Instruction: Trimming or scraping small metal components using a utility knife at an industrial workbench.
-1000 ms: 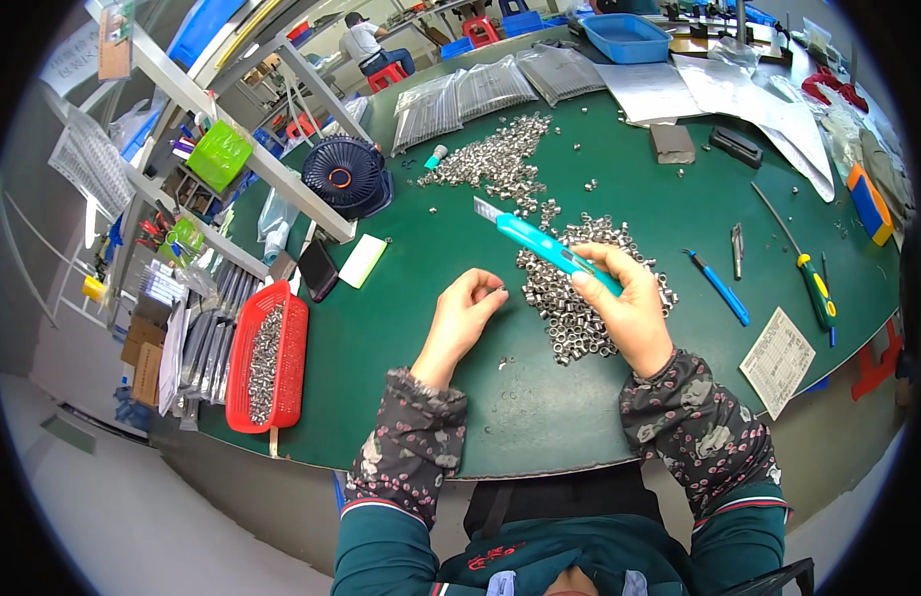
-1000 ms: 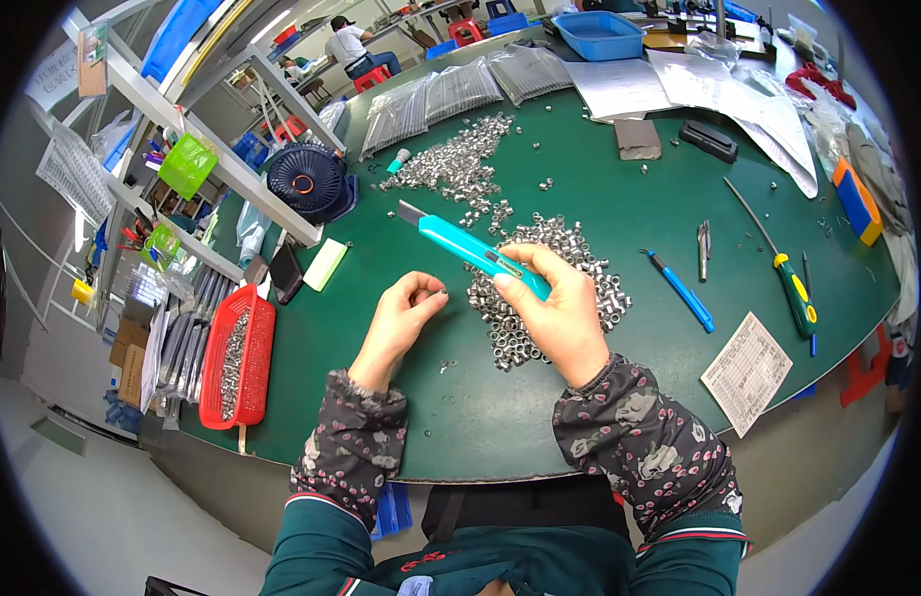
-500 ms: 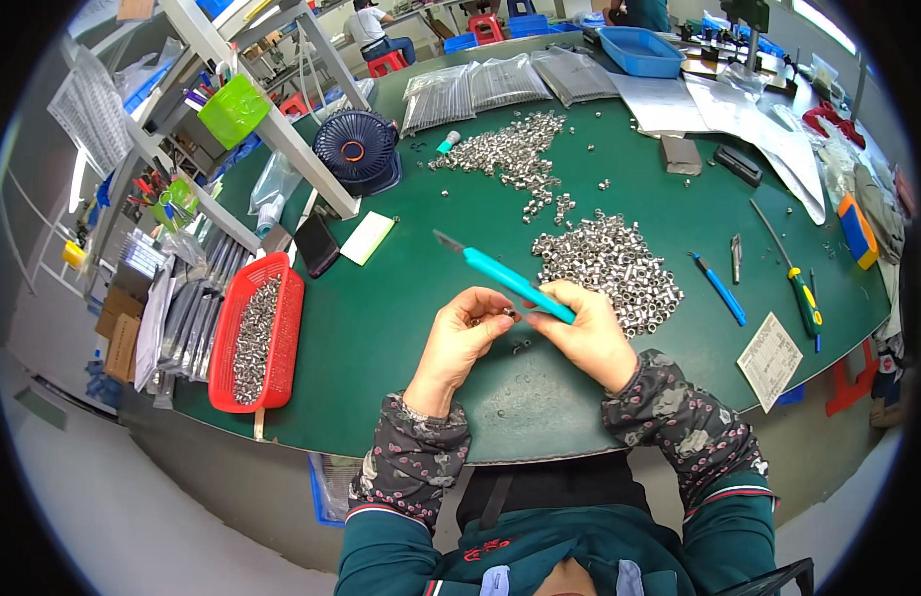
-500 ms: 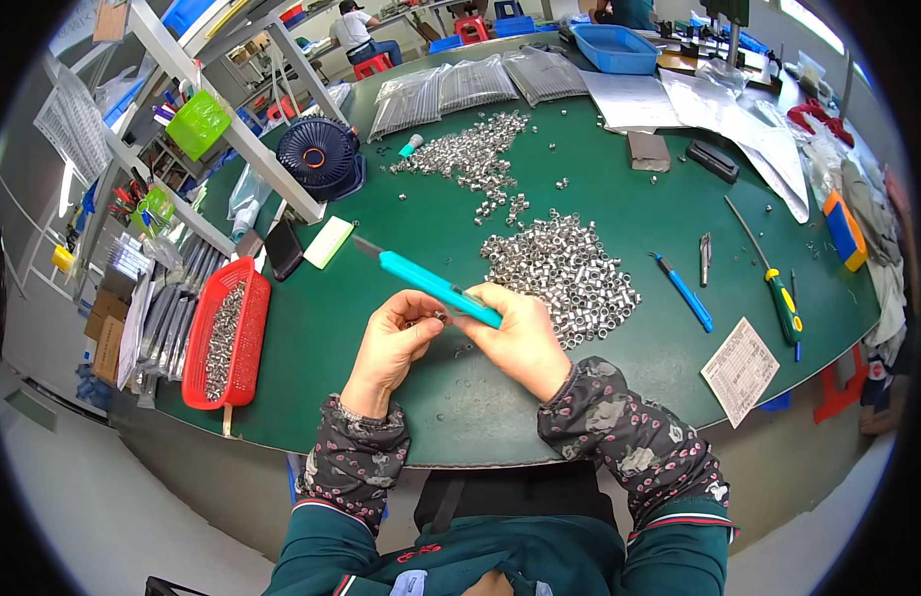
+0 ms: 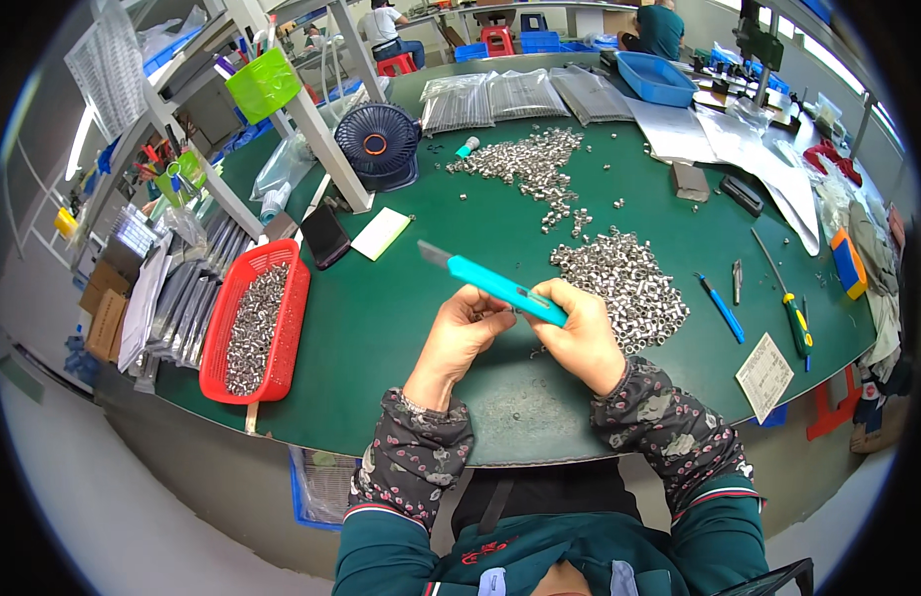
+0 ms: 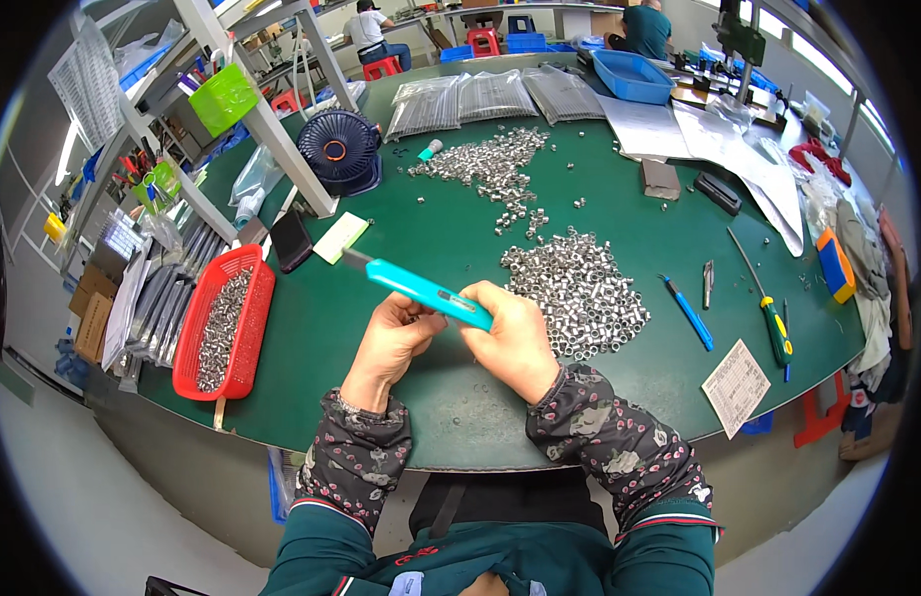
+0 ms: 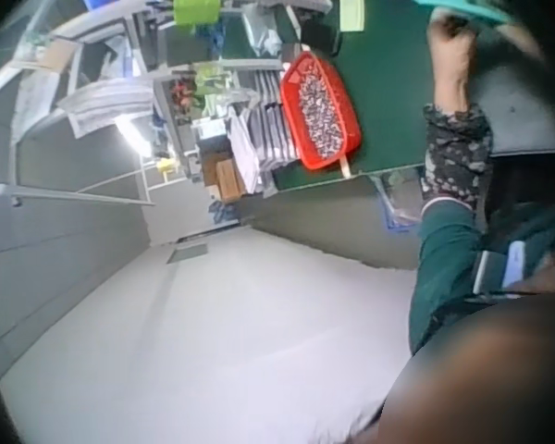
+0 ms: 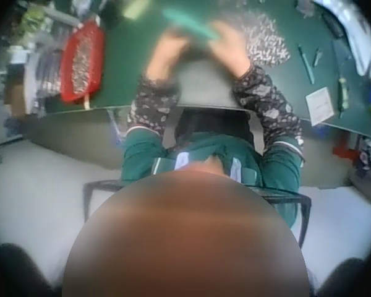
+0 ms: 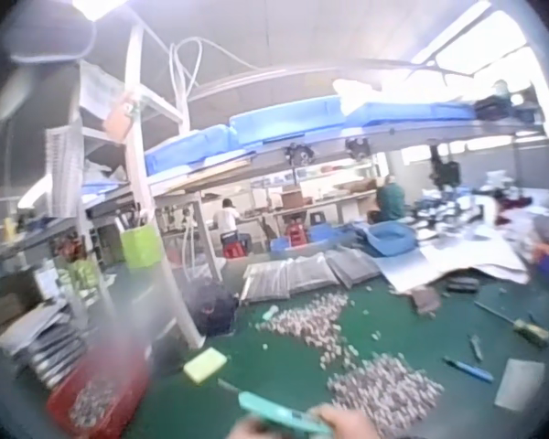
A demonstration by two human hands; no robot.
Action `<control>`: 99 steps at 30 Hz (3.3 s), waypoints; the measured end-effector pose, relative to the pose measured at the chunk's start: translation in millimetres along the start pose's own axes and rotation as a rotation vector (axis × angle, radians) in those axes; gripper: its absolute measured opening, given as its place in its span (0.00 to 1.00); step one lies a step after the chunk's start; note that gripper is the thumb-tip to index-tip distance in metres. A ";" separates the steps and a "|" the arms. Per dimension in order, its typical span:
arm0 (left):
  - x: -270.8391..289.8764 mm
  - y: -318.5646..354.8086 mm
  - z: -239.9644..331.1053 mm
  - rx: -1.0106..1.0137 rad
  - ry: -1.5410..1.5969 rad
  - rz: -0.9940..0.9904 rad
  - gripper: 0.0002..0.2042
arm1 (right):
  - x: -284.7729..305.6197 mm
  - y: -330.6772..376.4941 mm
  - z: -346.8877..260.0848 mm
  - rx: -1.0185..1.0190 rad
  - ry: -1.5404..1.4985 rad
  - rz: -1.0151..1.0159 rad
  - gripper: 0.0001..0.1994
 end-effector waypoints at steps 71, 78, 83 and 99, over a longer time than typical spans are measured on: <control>28.3 -12.1 -1.8 -0.056 0.236 0.072 0.08 | 47.9 16.3 15.5 0.242 0.345 0.089 0.10; 27.9 -13.8 -1.6 -0.071 0.283 0.079 0.09 | 45.8 17.5 17.2 0.165 0.334 0.015 0.11; 30.1 -14.6 -2.7 -0.091 0.229 0.101 0.08 | 44.3 17.9 25.8 0.070 0.262 -0.067 0.13; 21.6 -8.4 5.4 -0.284 -0.234 0.259 0.06 | 41.3 19.4 43.2 -0.284 -0.117 -0.251 0.15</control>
Point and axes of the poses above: each hand's wrist, its own y-axis away from the middle knuckle, its own x-axis out of the back of the hand, z = x × y, the point moved 4 cm from there along -y, towards the middle knuckle, and after that the axes turned 12 degrees about x, right-handed, at the moved point
